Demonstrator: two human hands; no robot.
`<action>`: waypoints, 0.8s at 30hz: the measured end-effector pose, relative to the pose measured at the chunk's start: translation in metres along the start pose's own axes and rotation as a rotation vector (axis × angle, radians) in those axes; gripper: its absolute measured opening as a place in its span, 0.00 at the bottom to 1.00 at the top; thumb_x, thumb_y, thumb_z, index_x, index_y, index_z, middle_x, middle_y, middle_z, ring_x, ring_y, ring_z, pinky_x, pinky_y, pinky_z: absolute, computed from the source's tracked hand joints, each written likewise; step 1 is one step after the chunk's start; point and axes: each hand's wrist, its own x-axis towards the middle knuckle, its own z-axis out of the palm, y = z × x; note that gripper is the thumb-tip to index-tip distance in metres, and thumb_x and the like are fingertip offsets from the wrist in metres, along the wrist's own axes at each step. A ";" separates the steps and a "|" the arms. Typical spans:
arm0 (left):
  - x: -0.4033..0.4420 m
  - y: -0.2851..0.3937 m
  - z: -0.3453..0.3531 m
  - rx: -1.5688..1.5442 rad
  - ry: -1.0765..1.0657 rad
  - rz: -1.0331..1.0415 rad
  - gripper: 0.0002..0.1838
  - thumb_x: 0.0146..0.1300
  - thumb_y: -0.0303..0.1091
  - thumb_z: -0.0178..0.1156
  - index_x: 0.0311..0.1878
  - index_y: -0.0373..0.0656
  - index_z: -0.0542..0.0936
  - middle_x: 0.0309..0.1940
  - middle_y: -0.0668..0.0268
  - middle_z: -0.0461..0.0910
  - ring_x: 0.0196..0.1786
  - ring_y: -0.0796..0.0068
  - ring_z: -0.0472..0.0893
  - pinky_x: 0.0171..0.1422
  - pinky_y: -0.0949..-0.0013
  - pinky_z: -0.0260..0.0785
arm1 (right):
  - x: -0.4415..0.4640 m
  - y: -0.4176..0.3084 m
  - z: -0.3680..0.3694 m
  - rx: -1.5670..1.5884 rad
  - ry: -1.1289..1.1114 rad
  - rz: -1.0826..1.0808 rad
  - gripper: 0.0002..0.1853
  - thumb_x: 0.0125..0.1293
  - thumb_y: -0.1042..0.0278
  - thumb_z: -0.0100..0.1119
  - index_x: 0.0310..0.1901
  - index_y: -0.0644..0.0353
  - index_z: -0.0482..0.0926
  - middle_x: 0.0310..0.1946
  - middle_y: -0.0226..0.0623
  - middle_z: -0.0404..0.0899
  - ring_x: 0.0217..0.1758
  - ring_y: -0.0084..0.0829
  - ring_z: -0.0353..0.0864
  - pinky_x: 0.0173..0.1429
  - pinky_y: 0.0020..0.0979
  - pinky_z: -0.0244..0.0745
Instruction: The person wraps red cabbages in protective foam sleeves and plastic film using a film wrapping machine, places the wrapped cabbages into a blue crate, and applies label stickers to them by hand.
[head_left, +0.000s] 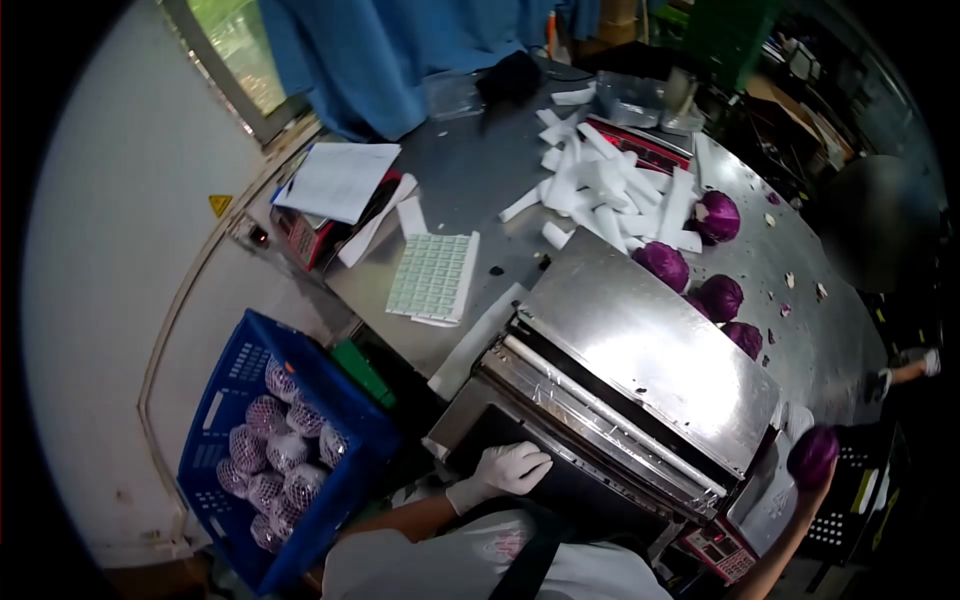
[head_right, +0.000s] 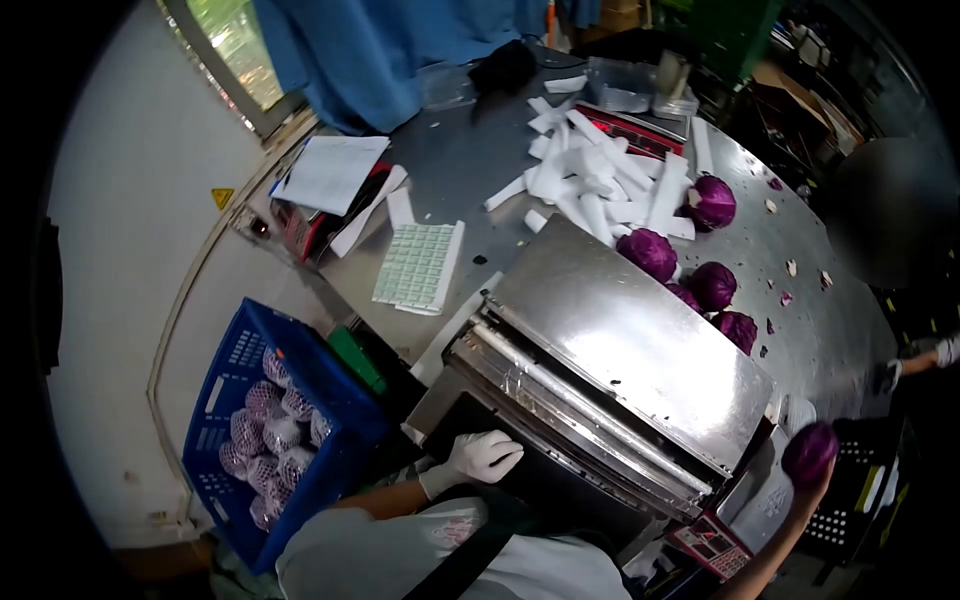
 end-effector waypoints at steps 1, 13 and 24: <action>0.000 0.000 -0.001 -0.004 -0.013 -0.004 0.05 0.47 0.32 0.66 0.28 0.44 0.81 0.25 0.68 0.78 0.23 0.73 0.79 0.23 0.75 0.69 | -0.014 -0.002 -0.034 -0.024 -0.110 0.014 0.32 0.64 0.47 0.48 0.66 0.52 0.58 0.66 0.39 0.57 0.68 0.42 0.57 0.66 0.47 0.58; 0.078 -0.041 -0.115 0.294 0.313 0.222 0.05 0.57 0.23 0.50 0.30 0.37 0.76 0.28 0.57 0.78 0.29 0.59 0.77 0.35 0.65 0.70 | -0.097 0.030 -0.018 -0.901 0.588 -0.126 0.37 0.49 0.46 0.68 0.57 0.58 0.70 0.45 0.38 0.77 0.47 0.34 0.77 0.50 0.32 0.73; 0.173 -0.374 -0.190 0.810 -0.081 -0.670 0.24 0.55 0.36 0.57 0.54 0.33 0.70 0.45 0.47 0.73 0.48 0.48 0.74 0.51 0.57 0.67 | -0.100 0.026 0.052 -1.385 0.673 -0.225 0.47 0.42 0.32 0.62 0.57 0.64 0.67 0.50 0.47 0.69 0.54 0.47 0.71 0.56 0.40 0.67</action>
